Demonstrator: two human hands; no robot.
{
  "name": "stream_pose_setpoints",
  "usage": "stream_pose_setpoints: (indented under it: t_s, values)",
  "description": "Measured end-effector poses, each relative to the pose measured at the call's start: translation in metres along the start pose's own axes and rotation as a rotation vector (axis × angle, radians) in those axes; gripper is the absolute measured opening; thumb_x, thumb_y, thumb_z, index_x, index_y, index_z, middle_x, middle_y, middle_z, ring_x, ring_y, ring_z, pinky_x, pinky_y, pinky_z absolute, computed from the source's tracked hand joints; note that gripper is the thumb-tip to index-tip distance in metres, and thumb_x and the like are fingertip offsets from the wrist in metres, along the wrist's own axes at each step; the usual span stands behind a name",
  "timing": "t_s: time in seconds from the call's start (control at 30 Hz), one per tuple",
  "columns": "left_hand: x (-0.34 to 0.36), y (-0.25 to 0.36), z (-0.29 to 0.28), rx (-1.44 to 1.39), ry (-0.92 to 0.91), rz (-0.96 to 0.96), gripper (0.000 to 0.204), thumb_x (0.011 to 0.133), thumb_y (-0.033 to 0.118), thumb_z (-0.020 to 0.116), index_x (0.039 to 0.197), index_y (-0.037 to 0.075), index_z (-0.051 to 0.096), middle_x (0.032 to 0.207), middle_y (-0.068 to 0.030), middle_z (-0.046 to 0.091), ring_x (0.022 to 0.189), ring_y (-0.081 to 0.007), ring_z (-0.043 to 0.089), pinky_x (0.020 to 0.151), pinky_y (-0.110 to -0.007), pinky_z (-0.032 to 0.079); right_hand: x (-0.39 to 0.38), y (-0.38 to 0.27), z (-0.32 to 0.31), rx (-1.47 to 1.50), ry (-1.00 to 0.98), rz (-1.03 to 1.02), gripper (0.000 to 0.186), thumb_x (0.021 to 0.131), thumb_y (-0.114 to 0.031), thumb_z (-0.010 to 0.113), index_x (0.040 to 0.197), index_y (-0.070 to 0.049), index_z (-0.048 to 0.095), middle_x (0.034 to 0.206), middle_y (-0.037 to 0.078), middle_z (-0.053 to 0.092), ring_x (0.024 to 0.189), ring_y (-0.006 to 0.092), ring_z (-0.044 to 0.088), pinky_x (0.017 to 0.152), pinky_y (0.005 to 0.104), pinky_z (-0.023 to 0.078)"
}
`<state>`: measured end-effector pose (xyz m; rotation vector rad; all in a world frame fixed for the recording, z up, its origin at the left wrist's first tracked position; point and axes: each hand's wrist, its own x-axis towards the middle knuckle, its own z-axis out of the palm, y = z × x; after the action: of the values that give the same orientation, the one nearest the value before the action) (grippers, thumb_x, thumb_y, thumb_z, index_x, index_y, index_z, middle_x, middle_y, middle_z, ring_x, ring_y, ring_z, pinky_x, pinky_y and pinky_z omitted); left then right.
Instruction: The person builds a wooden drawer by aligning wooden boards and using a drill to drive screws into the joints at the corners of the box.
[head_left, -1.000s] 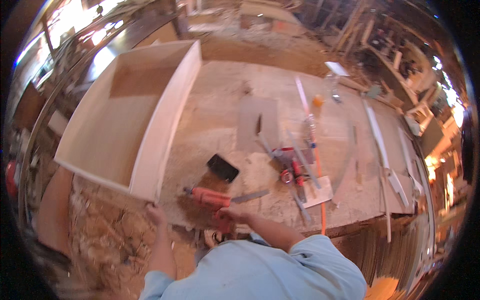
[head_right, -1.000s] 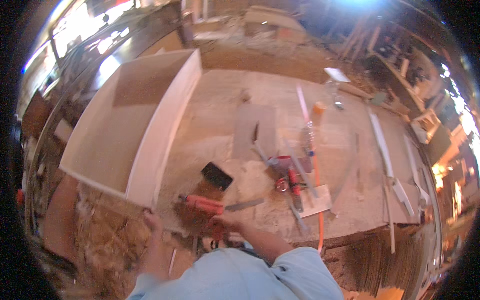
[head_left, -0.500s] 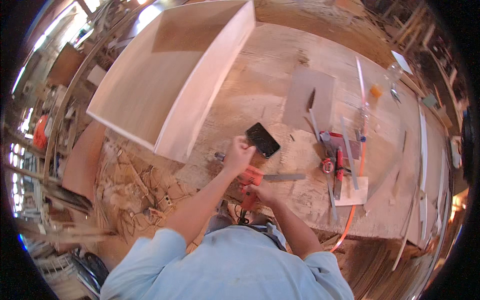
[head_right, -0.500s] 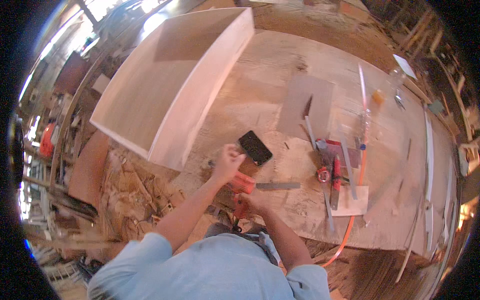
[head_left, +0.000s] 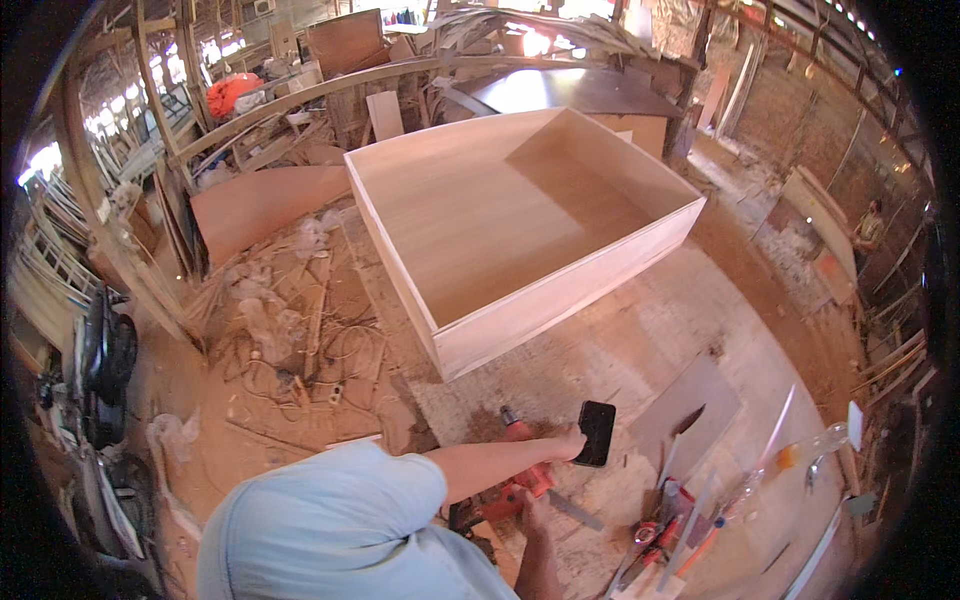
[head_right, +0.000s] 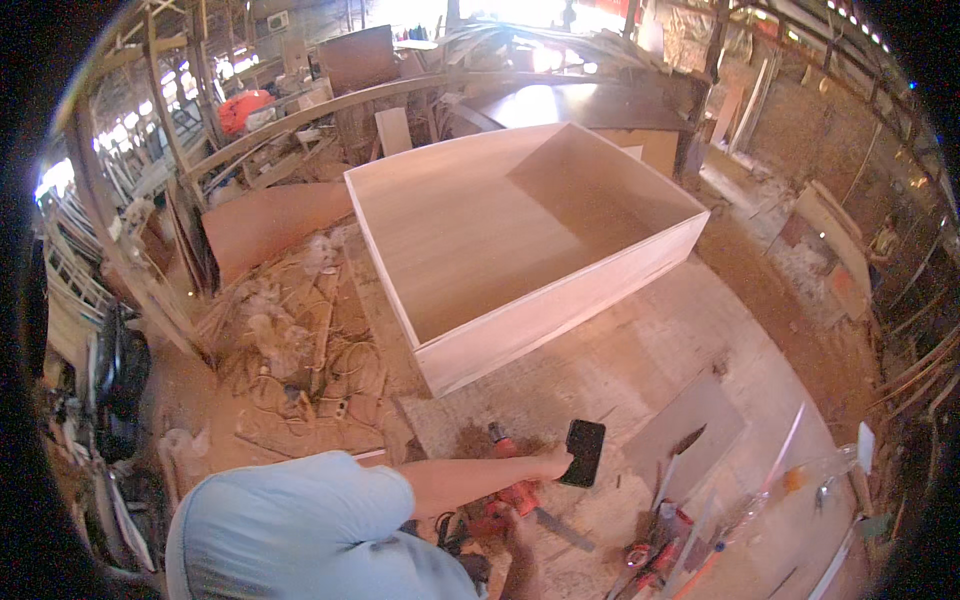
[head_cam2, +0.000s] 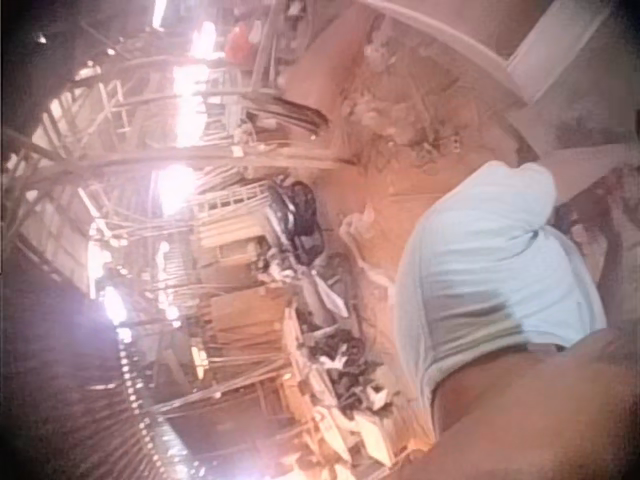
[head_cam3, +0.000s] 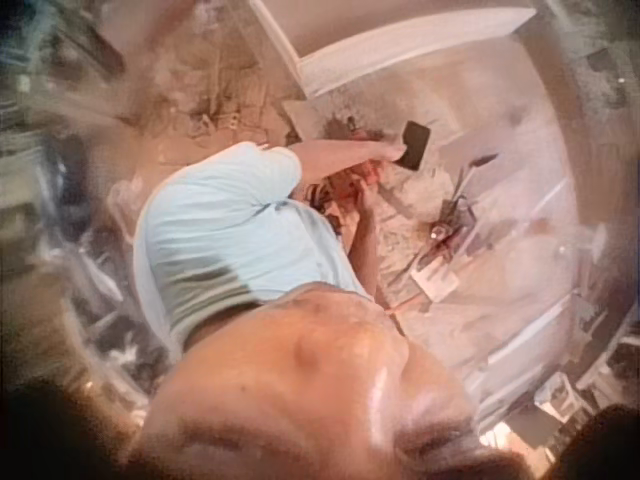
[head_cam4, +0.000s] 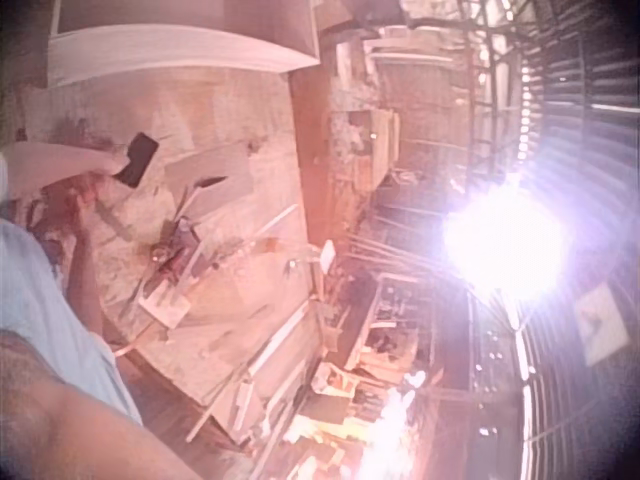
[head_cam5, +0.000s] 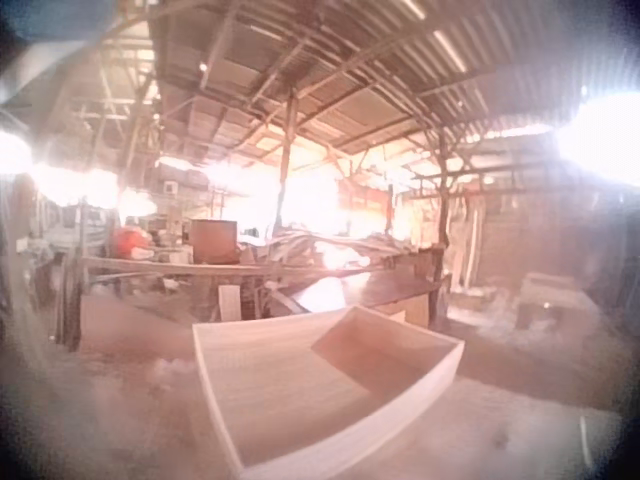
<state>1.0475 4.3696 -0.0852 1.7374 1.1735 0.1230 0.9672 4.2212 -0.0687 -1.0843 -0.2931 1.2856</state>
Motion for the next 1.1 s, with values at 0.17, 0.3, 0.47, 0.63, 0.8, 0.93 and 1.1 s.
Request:
stream_pose_setpoints:
  t_s: [0.17, 0.3, 0.47, 0.63, 0.8, 0.93, 1.1]
  values:
    - [-0.064, 0.058, -0.098, -0.065, -0.362, 0.173, 0.045, 0.094, 0.030, 0.056, 0.104, -0.013, 0.062, 0.087, -0.0249, 0.071, 0.080, -0.0344, 0.073, 0.069, -0.044, 0.058, -0.006, 0.024, -0.037, 0.071, 0.061, 0.041, 0.065, 0.082, -0.006, 0.071, 0.142, -0.004, 0.046, 0.123, 0.011, 0.065, 0.102, 0.0257, 0.067, 0.086, 0.0450, 0.059]
    - [-0.115, 0.026, -0.195, -0.077, -0.224, 0.364, 0.041, 0.090, 0.030, 0.061, 0.100, -0.010, 0.062, 0.083, -0.0215, 0.069, 0.076, -0.0293, 0.070, 0.068, -0.041, 0.054, -0.003, 0.017, -0.029, 0.027, 0.015, 0.123, 0.068, 0.081, -0.008, 0.074, 0.143, -0.005, 0.046, 0.121, 0.012, 0.066, 0.100, 0.0272, 0.068, 0.079, 0.0436, 0.061]
    - [-0.169, -0.120, -0.277, -0.305, -0.099, 0.347, 0.045, 0.084, 0.033, 0.067, 0.103, -0.007, 0.064, 0.089, -0.0177, 0.071, 0.082, -0.0240, 0.068, 0.072, -0.038, 0.053, 0.016, 0.020, 0.031, 0.003, -0.045, 0.180, 0.069, 0.080, -0.010, 0.075, 0.142, -0.005, 0.047, 0.120, 0.012, 0.066, 0.100, 0.0270, 0.068, 0.078, 0.0421, 0.061]
    - [-0.250, -0.298, -0.352, -0.568, 0.011, 0.070, 0.039, 0.084, 0.029, 0.066, 0.108, -0.002, 0.067, 0.083, -0.0059, 0.068, 0.072, -0.0173, 0.063, 0.064, -0.034, 0.051, 0.018, 0.052, 0.126, -0.040, -0.026, 0.183, 0.070, 0.079, -0.011, 0.075, 0.142, -0.005, 0.047, 0.120, 0.012, 0.066, 0.101, 0.0269, 0.067, 0.078, 0.0416, 0.061]
    - [-0.366, -0.381, -0.456, -0.570, 0.320, -0.010, 0.031, 0.081, 0.023, 0.069, 0.103, 0.002, 0.069, 0.085, -0.0039, 0.066, 0.074, -0.0150, 0.062, 0.065, -0.033, 0.050, -0.028, 0.087, 0.189, -0.011, 0.008, 0.102, 0.070, 0.078, -0.011, 0.076, 0.142, -0.004, 0.047, 0.119, 0.012, 0.066, 0.102, 0.0267, 0.067, 0.079, 0.0411, 0.061]
    - [-0.433, -0.476, -0.517, -0.379, 0.321, 0.024, 0.037, 0.085, 0.019, 0.068, 0.118, 0.003, 0.066, 0.097, -0.0059, 0.068, 0.084, -0.0170, 0.066, 0.070, -0.032, 0.052, -0.071, 0.117, 0.235, -0.034, 0.017, 0.118, 0.071, 0.077, -0.012, 0.076, 0.142, -0.004, 0.047, 0.119, 0.012, 0.066, 0.103, 0.0266, 0.067, 0.079, 0.0408, 0.061]
    - [-0.458, -0.514, -0.589, -0.835, 0.353, -0.279, 0.070, 0.085, 0.021, 0.068, 0.143, -0.008, 0.043, 0.116, -0.0154, 0.062, 0.096, -0.0198, 0.066, 0.076, -0.033, 0.055, -0.033, 0.161, 0.342, 0.050, -0.049, -0.005, 0.073, 0.073, -0.014, 0.078, 0.140, -0.003, 0.049, 0.119, 0.011, 0.065, 0.106, 0.0252, 0.065, 0.082, 0.0378, 0.059]
